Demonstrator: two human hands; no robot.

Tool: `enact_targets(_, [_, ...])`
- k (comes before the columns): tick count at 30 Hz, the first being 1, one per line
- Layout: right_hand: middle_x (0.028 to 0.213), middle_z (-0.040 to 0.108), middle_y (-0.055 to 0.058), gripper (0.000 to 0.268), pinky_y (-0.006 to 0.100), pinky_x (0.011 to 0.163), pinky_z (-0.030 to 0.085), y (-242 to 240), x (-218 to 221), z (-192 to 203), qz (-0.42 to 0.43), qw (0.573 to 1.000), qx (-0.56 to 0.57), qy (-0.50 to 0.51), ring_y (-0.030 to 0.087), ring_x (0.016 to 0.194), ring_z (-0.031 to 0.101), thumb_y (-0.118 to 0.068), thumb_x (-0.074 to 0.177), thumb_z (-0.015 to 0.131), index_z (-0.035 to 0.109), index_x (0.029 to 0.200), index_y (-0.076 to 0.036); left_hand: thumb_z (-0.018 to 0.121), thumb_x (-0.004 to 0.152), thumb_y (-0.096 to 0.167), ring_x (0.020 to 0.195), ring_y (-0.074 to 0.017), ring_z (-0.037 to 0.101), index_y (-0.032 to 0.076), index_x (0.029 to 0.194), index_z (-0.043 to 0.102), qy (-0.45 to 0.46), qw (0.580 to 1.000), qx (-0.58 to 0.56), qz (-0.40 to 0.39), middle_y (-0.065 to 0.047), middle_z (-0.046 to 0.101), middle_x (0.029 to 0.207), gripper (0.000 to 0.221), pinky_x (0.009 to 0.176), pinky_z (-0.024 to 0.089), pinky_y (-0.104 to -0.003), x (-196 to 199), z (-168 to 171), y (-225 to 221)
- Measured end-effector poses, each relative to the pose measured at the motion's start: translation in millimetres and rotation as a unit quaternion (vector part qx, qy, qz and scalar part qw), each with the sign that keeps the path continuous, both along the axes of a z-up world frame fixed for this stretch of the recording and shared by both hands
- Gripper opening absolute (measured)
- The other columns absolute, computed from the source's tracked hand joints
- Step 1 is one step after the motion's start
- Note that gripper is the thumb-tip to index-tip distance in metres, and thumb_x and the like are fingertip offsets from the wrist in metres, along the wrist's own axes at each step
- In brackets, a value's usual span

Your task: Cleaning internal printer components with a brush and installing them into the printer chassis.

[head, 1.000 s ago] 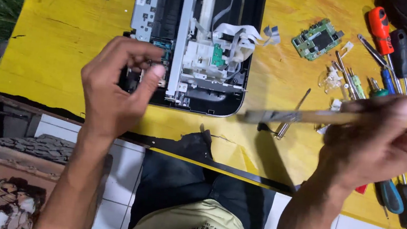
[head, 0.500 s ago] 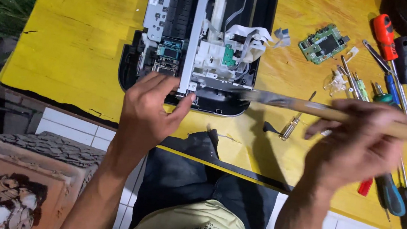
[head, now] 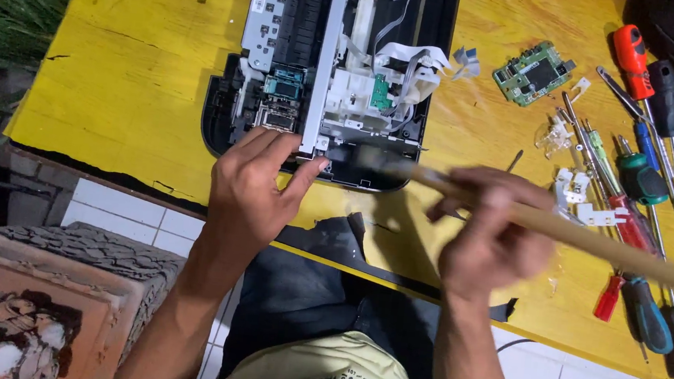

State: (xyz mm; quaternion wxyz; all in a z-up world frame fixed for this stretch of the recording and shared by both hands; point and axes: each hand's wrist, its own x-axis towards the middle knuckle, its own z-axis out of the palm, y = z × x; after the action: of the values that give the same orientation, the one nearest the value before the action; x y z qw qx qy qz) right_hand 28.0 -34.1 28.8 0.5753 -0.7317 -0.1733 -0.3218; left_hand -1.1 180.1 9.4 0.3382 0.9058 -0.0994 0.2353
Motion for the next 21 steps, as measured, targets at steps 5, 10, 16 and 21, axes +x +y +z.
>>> enact_targets(5, [0.067, 0.067, 0.025, 0.019, 0.032, 0.034, 0.046, -22, 17, -20, -0.005, 0.997, -0.067, -0.038, 0.026, 0.038, 0.06, 0.002, 0.106, 0.058, 0.061, 0.089, 0.01, 0.09, 0.085, 0.016, 0.076, -0.0347, 0.073, -0.004, 0.099, 0.077, 0.027, 0.999, -0.018, 0.034, -0.02, 0.071, 0.079, 0.028, 0.07, 0.062, -0.044, 0, -8, 1])
enact_targets(10, [0.071, 0.059, 0.024, 0.035, 0.036, 0.046, 0.042, -21, 4, 21, -0.178, 0.981, -0.046, -0.065, 0.027, 0.048, 0.054, -0.016, 0.118, 0.048, 0.051, 0.093, 0.009, 0.08, 0.098, 0.012, 0.07, -0.0259, 0.051, -0.005, 0.089, 0.059, 0.002, 1.0, 0.004, 0.001, -0.012, 0.052, 0.076, 0.028, 0.061, 0.044, -0.038, -2, 1, 0])
enact_targets(16, [0.092, 0.069, 0.028, 0.019, 0.031, 0.049, 0.058, -18, 8, 9, 0.021, 0.991, -0.129, 0.011, 0.033, 0.066, 0.075, -0.002, 0.11, 0.05, 0.053, 0.096, 0.011, 0.078, 0.097, 0.009, 0.071, -0.0277, 0.054, -0.009, 0.093, 0.063, -0.007, 1.0, 0.007, -0.007, -0.014, 0.057, 0.078, 0.024, 0.061, 0.046, -0.04, -4, 8, -1])
enact_targets(21, [0.079, 0.057, 0.024, 0.046, 0.041, 0.05, 0.055, -70, 16, 18, -0.175, 0.984, 0.026, -0.011, 0.032, 0.062, 0.063, -0.032, 0.12, 0.049, 0.054, 0.095, 0.007, 0.081, 0.096, 0.007, 0.069, -0.0267, 0.054, -0.003, 0.085, 0.061, -0.014, 0.999, 0.04, 0.011, -0.012, 0.058, 0.076, 0.025, 0.061, 0.043, -0.037, -6, 5, -4])
